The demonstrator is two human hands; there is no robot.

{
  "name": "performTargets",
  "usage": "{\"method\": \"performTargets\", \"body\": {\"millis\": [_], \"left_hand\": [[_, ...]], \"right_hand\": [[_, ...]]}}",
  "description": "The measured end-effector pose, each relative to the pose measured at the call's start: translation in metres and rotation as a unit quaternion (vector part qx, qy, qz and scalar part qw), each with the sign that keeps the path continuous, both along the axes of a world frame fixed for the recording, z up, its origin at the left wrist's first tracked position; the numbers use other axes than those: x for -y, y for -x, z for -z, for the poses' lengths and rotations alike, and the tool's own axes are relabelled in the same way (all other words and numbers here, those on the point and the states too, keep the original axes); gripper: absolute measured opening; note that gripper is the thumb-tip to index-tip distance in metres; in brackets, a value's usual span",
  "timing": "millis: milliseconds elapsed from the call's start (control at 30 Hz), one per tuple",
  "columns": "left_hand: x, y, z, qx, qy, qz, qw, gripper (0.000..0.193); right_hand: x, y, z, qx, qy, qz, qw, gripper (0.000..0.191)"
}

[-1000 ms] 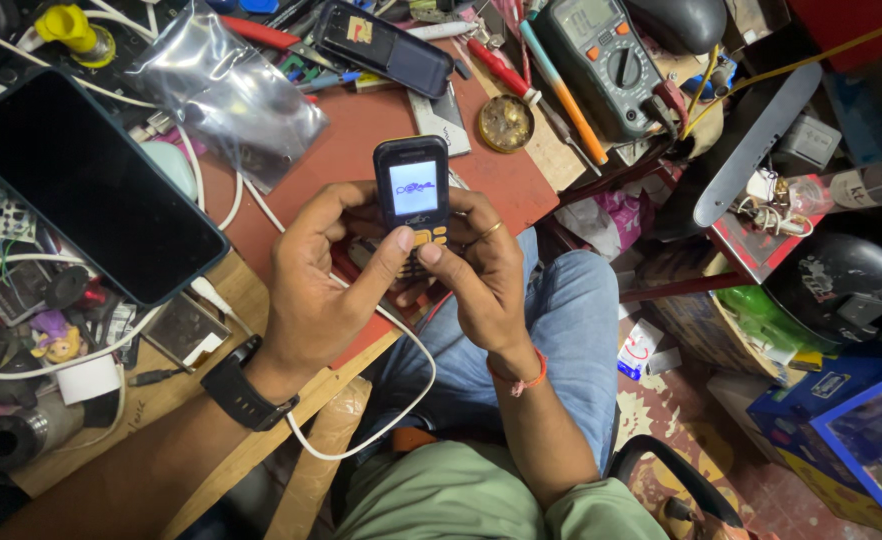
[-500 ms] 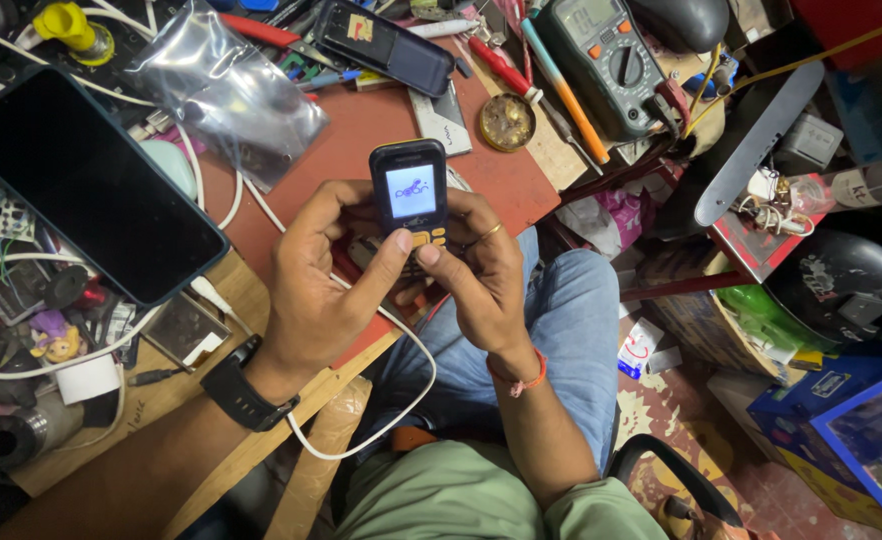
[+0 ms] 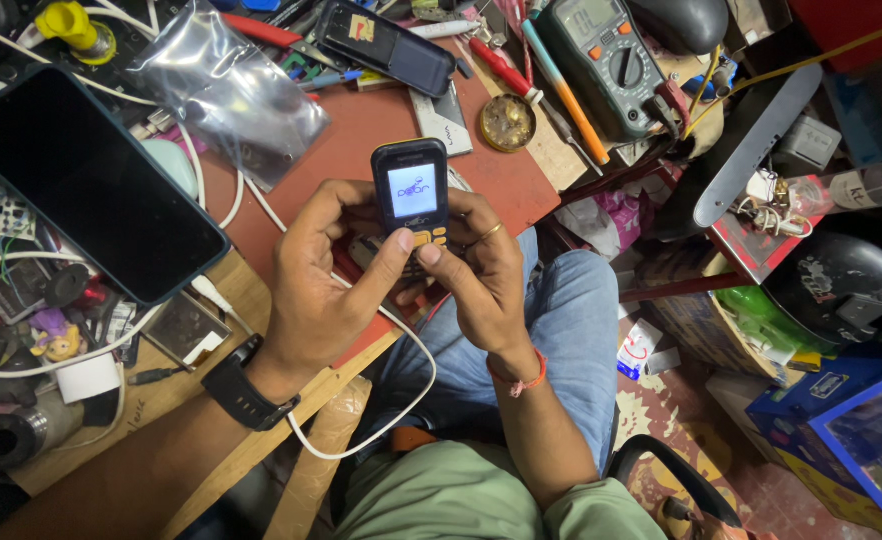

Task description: The person uses multimeter probes to test the battery contacts on a disassembled yellow feature phone, then inserts the battery and closes the back cover. The phone powers on and the person navigates the menu and dials a number to verify functionality.

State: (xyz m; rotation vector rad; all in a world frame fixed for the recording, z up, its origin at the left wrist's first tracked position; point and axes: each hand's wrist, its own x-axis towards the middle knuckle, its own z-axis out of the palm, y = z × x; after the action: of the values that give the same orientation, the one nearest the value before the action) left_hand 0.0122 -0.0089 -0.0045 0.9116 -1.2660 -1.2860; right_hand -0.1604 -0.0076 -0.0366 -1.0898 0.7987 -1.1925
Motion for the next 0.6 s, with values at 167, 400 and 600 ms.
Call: {"method": "performTargets", "body": {"millis": [167,400,600], "left_hand": [[0.0005,0.0006,-0.0001,-0.002,0.000,-0.001,1.000,0.021],[0.0002,0.0002,0.0006,0.001,0.005,-0.001,1.000,0.021],[-0.0003,-0.0001,0.0013,0.012,0.009,-0.007,1.000,0.022]], "right_hand": [[-0.0002,0.0001,0.0002,-0.005,-0.001,0.002,1.000,0.042],[0.0000,0.0002,-0.0008,-0.011,0.007,0.001,1.000,0.041],[0.0001,-0.0004,-0.0009,-0.005,0.000,-0.003,1.000,0.042]]}}
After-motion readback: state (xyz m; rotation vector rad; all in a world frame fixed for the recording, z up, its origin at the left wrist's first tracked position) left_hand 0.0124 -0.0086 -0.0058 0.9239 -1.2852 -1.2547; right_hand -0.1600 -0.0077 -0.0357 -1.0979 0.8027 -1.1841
